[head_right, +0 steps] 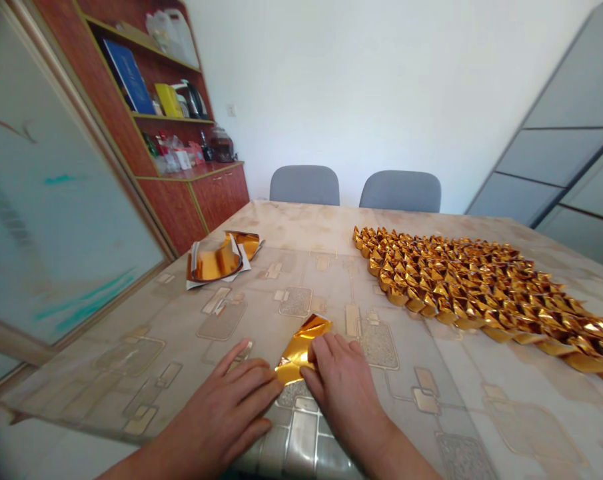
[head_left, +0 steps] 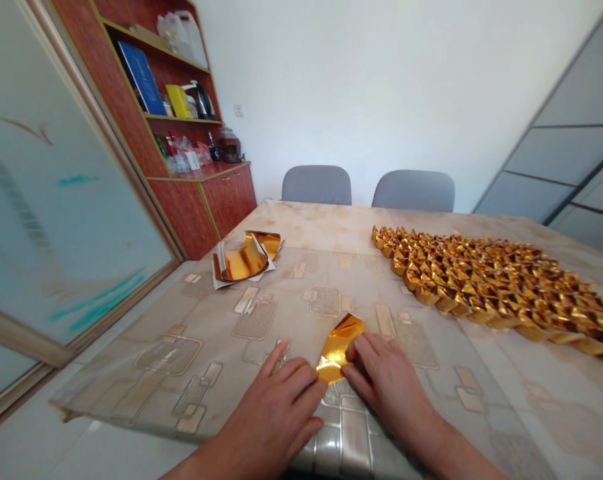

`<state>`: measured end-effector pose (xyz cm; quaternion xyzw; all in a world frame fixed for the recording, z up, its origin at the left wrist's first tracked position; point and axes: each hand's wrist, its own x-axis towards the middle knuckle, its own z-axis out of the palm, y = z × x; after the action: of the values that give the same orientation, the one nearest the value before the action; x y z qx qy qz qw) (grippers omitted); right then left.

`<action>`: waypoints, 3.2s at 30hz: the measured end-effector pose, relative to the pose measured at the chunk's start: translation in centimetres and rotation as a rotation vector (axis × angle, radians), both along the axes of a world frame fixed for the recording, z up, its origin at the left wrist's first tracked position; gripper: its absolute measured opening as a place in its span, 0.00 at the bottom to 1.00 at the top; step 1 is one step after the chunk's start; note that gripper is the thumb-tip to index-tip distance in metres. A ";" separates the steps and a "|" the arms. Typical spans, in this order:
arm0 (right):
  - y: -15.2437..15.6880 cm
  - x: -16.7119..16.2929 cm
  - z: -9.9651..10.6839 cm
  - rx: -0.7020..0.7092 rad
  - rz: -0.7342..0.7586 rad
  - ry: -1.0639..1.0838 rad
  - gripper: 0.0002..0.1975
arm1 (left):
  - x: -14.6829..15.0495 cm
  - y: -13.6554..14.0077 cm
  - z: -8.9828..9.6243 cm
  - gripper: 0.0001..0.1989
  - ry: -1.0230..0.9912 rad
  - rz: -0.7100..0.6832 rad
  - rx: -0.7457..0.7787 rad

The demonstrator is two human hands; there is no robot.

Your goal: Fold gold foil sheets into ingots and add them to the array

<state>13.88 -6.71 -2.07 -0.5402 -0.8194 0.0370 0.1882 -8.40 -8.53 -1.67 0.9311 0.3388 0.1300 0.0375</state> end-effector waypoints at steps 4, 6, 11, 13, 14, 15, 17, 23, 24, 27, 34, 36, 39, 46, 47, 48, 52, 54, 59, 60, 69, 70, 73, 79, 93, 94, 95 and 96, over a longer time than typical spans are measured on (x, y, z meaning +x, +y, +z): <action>0.8 0.6 1.0 0.075 -0.040 0.084 0.39 | 0.2 1.0 0.5 0.18 -0.001 -0.052 -0.003; 1.4 0.9 1.3 0.054 0.001 0.090 0.46 | 0.1 1.5 0.7 0.16 -0.011 -0.084 0.034; 1.7 1.3 1.7 -0.095 0.091 0.111 0.23 | 0.0 2.7 1.1 0.08 -0.033 -0.123 0.121; 1.3 1.4 1.8 -0.123 0.129 0.094 0.12 | -0.1 3.1 1.2 0.07 -0.056 -0.127 0.149; 1.1 1.5 1.8 -0.130 0.141 0.087 0.09 | -0.1 3.3 1.1 0.07 -0.069 -0.133 0.164; 1.1 1.5 1.8 -0.132 0.149 0.085 0.08 | -0.2 3.5 1.0 0.07 -0.082 -0.138 0.179; 1.2 1.6 1.7 -0.134 0.161 0.081 0.06 | -0.1 3.6 0.7 0.07 -0.110 -0.152 0.200; 3.4 0.8 1.2 -0.194 0.060 0.099 0.08 | 1.5 4.1 -0.3 0.08 -0.159 -0.065 0.098; 3.7 0.6 1.2 -0.208 0.029 0.108 0.07 | 1.9 4.3 -0.3 0.08 -0.156 -0.025 0.060; 4.6 0.2 1.3 -0.216 -0.038 0.133 0.05 | 2.9 5.0 0.0 0.05 -0.154 0.105 -0.071; 5.1 0.5 1.3 -0.218 -0.008 0.242 0.06 | 4.0 5.8 0.1 0.19 -0.261 0.205 -0.205; 5.0 0.7 1.3 -0.216 0.020 0.282 0.07 | 4.5 6.0 -0.1 0.19 -0.248 0.209 -0.179; 4.7 0.9 1.4 -0.217 0.065 0.366 0.07 | 5.3 6.5 -0.4 0.07 -0.161 0.232 -0.118; 5.4 1.7 0.7 -0.327 0.104 0.684 0.02 | 5.1 7.5 -0.8 0.15 -0.174 0.215 -0.056; 5.6 2.0 0.7 -0.351 0.102 0.715 0.02 | 5.0 7.6 -0.8 0.16 -0.199 0.212 -0.054; 5.8 2.3 0.7 -0.374 0.099 0.744 0.03 | 4.9 7.6 -0.7 0.16 -0.220 0.208 -0.054; 6.2 3.5 1.4 -0.420 0.076 0.824 0.08 | 4.8 7.6 -0.1 0.17 -0.279 0.191 -0.071; 6.2 4.1 1.7 -0.414 0.057 0.845 0.09 | 4.7 7.6 0.2 0.17 -0.303 0.187 -0.077; 7.0 6.9 2.4 -0.312 -0.038 0.852 0.12 | 3.9 8.2 1.0 0.17 -0.378 0.205 -0.082; 7.1 7.5 2.6 -0.270 -0.068 0.853 0.12 | 3.7 8.3 1.1 0.17 -0.407 0.223 -0.079; 5.3 4.3 3.8 -0.356 0.187 0.771 0.14 | 4.5 8.6 0.6 0.18 -0.387 0.113 -0.148; 5.2 3.8 3.6 -0.389 0.201 0.742 0.14 | 4.6 8.6 0.5 0.18 -0.388 0.104 -0.157; 5.2 3.5 2.9 -0.411 0.189 0.706 0.14 | 4.4 8.8 0.5 0.18 -0.401 0.086 -0.192; 5.9 4.6 2.4 -0.379 0.146 0.760 0.15 | 3.9 9.2 1.2 0.19 -0.407 0.098 -0.255; 4.8 3.9 3.6 -0.566 0.248 0.733 0.16 | 4.4 8.7 1.2 0.18 -0.374 -0.021 -0.360; 4.7 3.5 3.1 -0.599 0.260 0.713 0.15 | 4.5 8.6 1.1 0.19 -0.368 -0.018 -0.353; 4.8 3.2 2.7 -0.609 0.263 0.697 0.14 | 4.5 8.6 1.1 0.19 -0.368 -0.009 -0.357; 4.8 3.2 2.4 -0.601 0.259 0.685 0.14 | 4.5 8.6 1.1 0.19 -0.383 0.001 -0.373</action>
<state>17.06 -1.89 0.32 -0.4208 -0.7236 0.4718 0.2770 -3.94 0.11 -0.58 0.8663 0.3443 0.2389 0.2719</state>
